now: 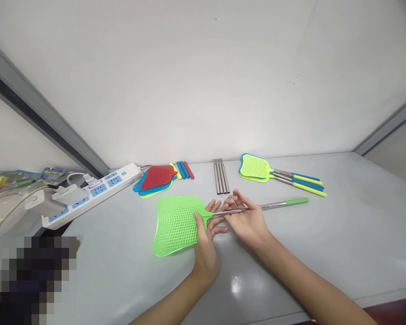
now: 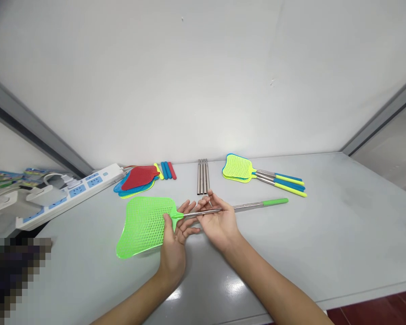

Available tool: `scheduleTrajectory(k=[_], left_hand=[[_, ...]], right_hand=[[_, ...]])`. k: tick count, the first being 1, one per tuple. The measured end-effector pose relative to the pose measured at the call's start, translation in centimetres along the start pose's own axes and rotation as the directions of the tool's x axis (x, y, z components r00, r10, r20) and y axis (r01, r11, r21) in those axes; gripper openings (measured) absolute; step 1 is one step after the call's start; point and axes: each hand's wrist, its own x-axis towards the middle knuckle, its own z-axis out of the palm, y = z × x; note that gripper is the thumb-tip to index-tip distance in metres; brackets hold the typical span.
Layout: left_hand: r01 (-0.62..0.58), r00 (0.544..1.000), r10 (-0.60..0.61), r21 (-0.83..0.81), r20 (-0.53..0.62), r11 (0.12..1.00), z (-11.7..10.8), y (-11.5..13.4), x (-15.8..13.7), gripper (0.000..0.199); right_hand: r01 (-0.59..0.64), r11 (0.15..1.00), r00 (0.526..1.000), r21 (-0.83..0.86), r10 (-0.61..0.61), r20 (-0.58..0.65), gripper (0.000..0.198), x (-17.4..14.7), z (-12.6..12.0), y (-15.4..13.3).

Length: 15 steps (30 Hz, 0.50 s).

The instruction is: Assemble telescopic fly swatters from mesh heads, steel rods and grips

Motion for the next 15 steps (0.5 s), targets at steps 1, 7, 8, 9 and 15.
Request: scheduleTrajectory(k=[1, 7, 8, 9, 15], left_hand=[[-0.012, 1.000, 0.012, 0.005, -0.008, 1.000, 0.0, 0.0, 0.0, 0.050], [-0.061, 0.998, 0.062, 0.026, -0.034, 0.998, -0.2, 0.0, 0.3, 0.048], [-0.062, 0.997, 0.063, 0.026, -0.033, 0.998, -0.2, 0.0, 0.4, 0.048], [-0.063, 0.997, 0.064, 0.026, -0.031, 0.998, -0.2, 0.0, 0.3, 0.048], [-0.081, 0.995, 0.083, 0.032, -0.059, 0.996, -0.1, 0.5, 0.3, 0.044]], right_hand=[[0.007, 1.000, 1.000, 0.013, -0.007, -0.001, 0.011, 0.1, 0.0, -0.1], [0.041, 0.998, 0.999, 0.045, -0.042, 0.001, 0.010, 0.1, 0.2, -0.7], [0.048, 0.998, 0.999, 0.048, -0.049, -0.001, 0.010, 0.1, 0.2, -0.8], [0.056, 0.997, 0.998, 0.052, -0.056, -0.001, 0.011, 0.2, 0.1, -0.8], [0.114, 0.992, 0.993, 0.058, -0.112, -0.036, 0.009, 0.4, -0.2, -1.2]])
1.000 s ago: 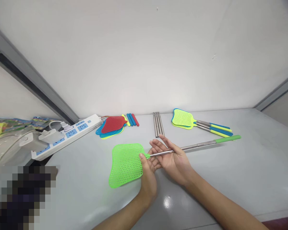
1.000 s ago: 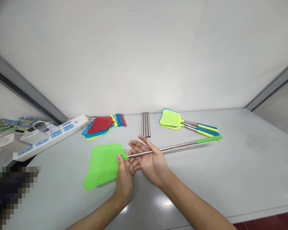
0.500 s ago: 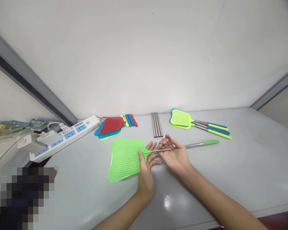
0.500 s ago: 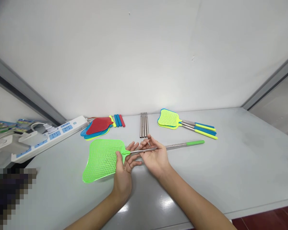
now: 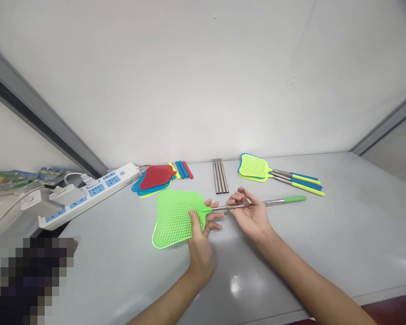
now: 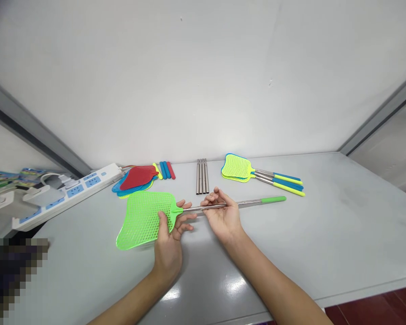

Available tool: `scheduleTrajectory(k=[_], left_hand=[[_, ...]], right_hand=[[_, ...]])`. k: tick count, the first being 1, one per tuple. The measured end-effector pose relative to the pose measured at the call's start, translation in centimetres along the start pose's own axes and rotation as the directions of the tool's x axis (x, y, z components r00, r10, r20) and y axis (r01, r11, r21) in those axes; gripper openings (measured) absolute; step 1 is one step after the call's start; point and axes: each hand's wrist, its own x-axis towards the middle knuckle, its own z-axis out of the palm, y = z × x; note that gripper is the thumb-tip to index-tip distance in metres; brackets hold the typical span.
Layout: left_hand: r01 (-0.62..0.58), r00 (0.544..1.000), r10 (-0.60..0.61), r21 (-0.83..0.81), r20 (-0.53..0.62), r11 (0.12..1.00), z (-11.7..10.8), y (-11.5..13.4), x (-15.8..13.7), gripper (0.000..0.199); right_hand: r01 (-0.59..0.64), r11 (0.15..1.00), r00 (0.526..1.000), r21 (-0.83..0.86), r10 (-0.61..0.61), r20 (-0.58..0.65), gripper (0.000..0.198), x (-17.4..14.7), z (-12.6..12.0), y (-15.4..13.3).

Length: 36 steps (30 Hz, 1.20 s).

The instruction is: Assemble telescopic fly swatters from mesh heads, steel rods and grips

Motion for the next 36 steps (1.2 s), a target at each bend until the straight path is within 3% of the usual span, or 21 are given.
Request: scheduleTrajectory(k=[5, 11, 16, 20, 21, 23, 26, 28, 29, 31, 33, 36], left_hand=[[0.042, 0.999, -0.042, -0.018, -0.030, 0.999, -0.1, 0.4, 0.5, 0.039], [0.037, 0.999, -0.038, -0.041, -0.021, 0.998, -0.1, 0.7, 0.8, 0.033], [0.019, 0.987, -0.029, -0.068, -0.157, 0.997, 0.0, 1.1, 1.4, 0.026], [-0.122, 0.970, 0.105, -0.064, -0.220, 0.990, -1.4, 2.8, 3.4, 0.027], [-0.179, 0.942, 0.164, -0.027, -0.295, 0.983, -2.0, 3.5, 4.0, 0.029], [-0.277, 0.897, 0.298, 0.110, -0.325, 0.955, -2.9, 4.9, 4.9, 0.037], [-0.398, 0.816, 0.537, 0.464, -0.214, 0.791, -3.4, 6.2, 5.3, 0.042], [-0.475, 0.771, 0.636, 0.696, 0.033, 0.539, -2.9, 6.1, 4.8, 0.045], [-0.518, 0.766, 0.608, 0.758, 0.207, 0.395, -2.6, 5.8, 4.5, 0.046], [-0.600, 0.756, 0.416, 0.789, 0.505, 0.133, -2.2, 4.7, 3.8, 0.049], [-0.621, 0.760, 0.234, 0.784, 0.607, -0.016, -2.2, 3.6, 3.5, 0.059], [-0.627, 0.762, 0.107, 0.769, 0.639, -0.128, -2.9, 2.4, 3.4, 0.064]], right_hand=[[0.072, 0.996, 0.996, -0.046, -0.075, -0.048, 0.007, 0.4, 0.0, -0.7], [0.113, 0.992, 0.993, -0.052, -0.114, -0.017, 0.012, 0.5, 0.2, -1.8], [0.206, 0.977, 0.978, -0.061, -0.205, 0.027, 0.020, 0.3, 0.4, -2.4], [0.351, 0.934, 0.936, -0.072, -0.348, 0.053, 0.024, 0.3, 0.4, -2.8], [0.369, 0.927, 0.929, -0.070, -0.366, 0.054, 0.024, 0.4, 0.3, -2.8], [0.378, 0.924, 0.926, -0.067, -0.375, 0.048, 0.024, 0.4, 0.2, -2.8], [0.355, 0.932, 0.935, -0.071, -0.353, 0.039, 0.024, 0.5, 0.1, -2.7], [0.331, 0.940, 0.944, -0.081, -0.328, 0.041, 0.024, 0.6, 0.0, -2.6], [0.318, 0.944, 0.948, -0.086, -0.315, 0.043, 0.024, 0.6, 0.0, -2.5], [0.289, 0.952, 0.957, -0.100, -0.286, 0.042, 0.024, 0.6, 0.0, -2.4], [0.261, 0.956, 0.965, -0.130, -0.259, 0.036, 0.023, 0.6, 0.0, -2.3], [0.243, 0.951, 0.970, -0.192, -0.239, 0.043, 0.022, 0.6, 0.0, -2.4]])
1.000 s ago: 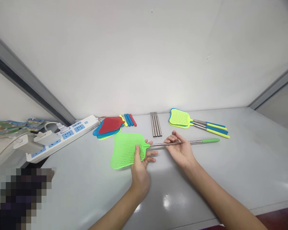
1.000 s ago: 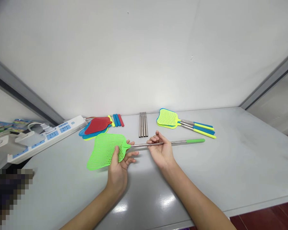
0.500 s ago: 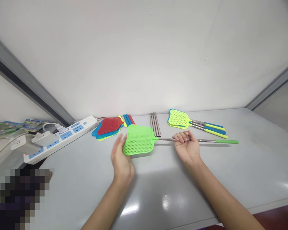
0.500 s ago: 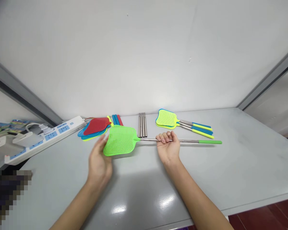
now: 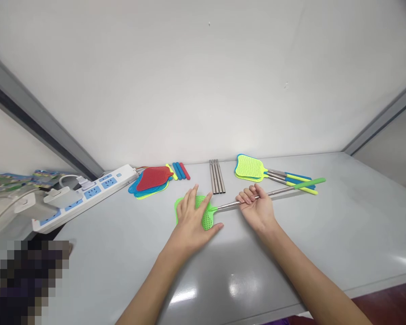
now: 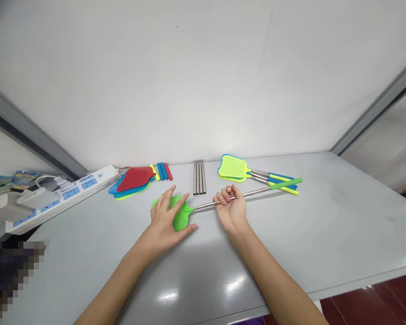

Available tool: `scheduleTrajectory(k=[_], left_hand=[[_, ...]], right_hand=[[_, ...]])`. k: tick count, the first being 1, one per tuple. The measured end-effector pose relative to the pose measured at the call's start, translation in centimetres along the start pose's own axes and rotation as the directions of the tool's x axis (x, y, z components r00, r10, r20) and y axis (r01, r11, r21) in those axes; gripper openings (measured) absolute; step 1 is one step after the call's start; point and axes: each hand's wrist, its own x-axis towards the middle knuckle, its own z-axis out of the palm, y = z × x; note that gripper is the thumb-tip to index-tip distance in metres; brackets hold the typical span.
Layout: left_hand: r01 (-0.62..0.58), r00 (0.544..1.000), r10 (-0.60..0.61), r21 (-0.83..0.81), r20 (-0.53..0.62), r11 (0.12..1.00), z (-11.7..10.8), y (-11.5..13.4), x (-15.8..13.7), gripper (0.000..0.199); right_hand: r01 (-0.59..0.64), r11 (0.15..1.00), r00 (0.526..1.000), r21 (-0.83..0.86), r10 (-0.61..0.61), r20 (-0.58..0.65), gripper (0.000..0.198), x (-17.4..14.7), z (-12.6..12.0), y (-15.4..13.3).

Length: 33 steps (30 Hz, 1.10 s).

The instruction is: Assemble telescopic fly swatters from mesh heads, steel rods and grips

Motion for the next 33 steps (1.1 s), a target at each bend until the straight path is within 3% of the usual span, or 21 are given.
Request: scheduleTrajectory(k=[7, 12, 20, 33], left_hand=[[-0.031, 0.983, 0.034, -0.015, 0.182, 0.999, 0.2, -0.7, -0.3, 0.082], [-0.073, 0.980, 0.084, -0.067, 0.180, 0.995, -0.2, -0.1, -0.3, 0.073], [-0.099, 0.989, 0.099, -0.006, 0.111, 0.995, 0.9, 0.5, -0.1, 0.079], [-0.073, 0.990, 0.076, -0.028, 0.122, 0.997, 1.2, 0.7, -0.3, 0.078]], right_hand=[[0.011, 0.998, 1.000, -0.064, -0.010, 0.024, 0.021, 0.2, 0.1, -0.6], [0.023, 0.993, 1.000, -0.115, -0.021, 0.019, 0.022, 0.3, 0.0, -0.8], [0.113, 0.987, 0.991, -0.111, -0.120, -0.065, 0.028, 0.4, -0.6, -0.4], [0.117, 0.987, 0.993, -0.107, -0.116, 0.015, 0.031, -0.1, -0.7, 0.8]])
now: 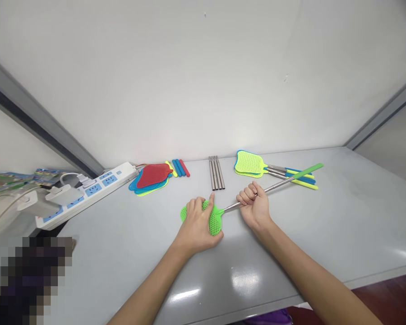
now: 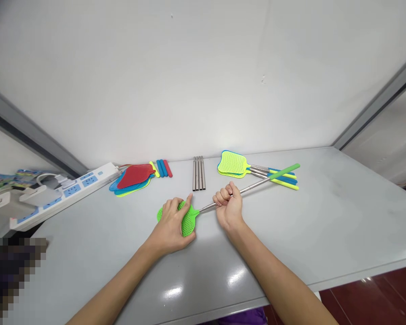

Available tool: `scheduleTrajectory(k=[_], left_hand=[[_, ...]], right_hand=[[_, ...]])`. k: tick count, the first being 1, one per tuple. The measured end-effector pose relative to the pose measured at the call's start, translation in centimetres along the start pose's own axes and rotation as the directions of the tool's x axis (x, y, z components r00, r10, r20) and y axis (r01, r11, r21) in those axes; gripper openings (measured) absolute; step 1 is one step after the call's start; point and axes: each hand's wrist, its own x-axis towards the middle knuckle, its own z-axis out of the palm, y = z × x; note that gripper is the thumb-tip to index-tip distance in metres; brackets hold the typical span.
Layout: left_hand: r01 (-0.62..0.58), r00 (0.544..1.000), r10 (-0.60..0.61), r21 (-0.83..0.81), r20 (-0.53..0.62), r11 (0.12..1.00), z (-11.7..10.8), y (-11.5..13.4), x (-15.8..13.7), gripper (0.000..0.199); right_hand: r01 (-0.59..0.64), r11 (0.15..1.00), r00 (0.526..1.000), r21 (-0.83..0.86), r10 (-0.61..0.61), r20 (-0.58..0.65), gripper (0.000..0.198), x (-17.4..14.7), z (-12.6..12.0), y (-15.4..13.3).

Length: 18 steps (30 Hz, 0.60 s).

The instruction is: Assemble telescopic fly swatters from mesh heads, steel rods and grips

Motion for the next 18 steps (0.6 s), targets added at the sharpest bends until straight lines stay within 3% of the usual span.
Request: scheduleTrajectory(k=[18], left_hand=[[0.022, 1.000, -0.022, 0.032, 0.003, 0.999, -0.05, 0.31, 0.03, 0.078]], right_hand=[[-0.018, 1.000, 0.999, -0.023, 0.018, 0.027, 0.030, -0.43, 0.13, 0.67]])
